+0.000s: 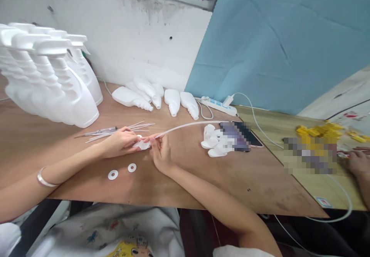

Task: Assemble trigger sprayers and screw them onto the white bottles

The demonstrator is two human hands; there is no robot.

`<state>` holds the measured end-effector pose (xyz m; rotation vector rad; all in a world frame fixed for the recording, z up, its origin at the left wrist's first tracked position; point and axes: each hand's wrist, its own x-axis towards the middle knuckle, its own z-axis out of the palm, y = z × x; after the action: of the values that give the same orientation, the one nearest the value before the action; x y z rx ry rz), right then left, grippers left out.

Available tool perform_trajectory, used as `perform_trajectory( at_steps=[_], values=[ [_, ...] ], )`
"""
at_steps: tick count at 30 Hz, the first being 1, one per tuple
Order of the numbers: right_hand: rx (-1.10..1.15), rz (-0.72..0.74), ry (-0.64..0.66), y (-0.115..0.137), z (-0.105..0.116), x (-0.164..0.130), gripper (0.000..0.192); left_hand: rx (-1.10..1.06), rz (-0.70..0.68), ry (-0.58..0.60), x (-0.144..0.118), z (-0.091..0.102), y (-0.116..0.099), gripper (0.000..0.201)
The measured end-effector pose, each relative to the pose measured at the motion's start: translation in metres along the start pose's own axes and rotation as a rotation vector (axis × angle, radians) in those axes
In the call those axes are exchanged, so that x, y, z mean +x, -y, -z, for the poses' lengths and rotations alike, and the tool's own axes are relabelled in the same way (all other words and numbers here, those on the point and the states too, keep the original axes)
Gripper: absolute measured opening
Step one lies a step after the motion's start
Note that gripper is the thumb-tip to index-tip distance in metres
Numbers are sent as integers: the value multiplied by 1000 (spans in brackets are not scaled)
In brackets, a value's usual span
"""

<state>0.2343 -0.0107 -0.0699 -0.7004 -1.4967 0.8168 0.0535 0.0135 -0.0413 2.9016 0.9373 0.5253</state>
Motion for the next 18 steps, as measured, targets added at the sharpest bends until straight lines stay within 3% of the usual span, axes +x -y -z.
perform_trajectory(
  at_steps=[18],
  values=[
    [-269, 46, 106, -3, 5, 4, 9, 63, -27, 14, 0, -1, -5, 21]
  ],
)
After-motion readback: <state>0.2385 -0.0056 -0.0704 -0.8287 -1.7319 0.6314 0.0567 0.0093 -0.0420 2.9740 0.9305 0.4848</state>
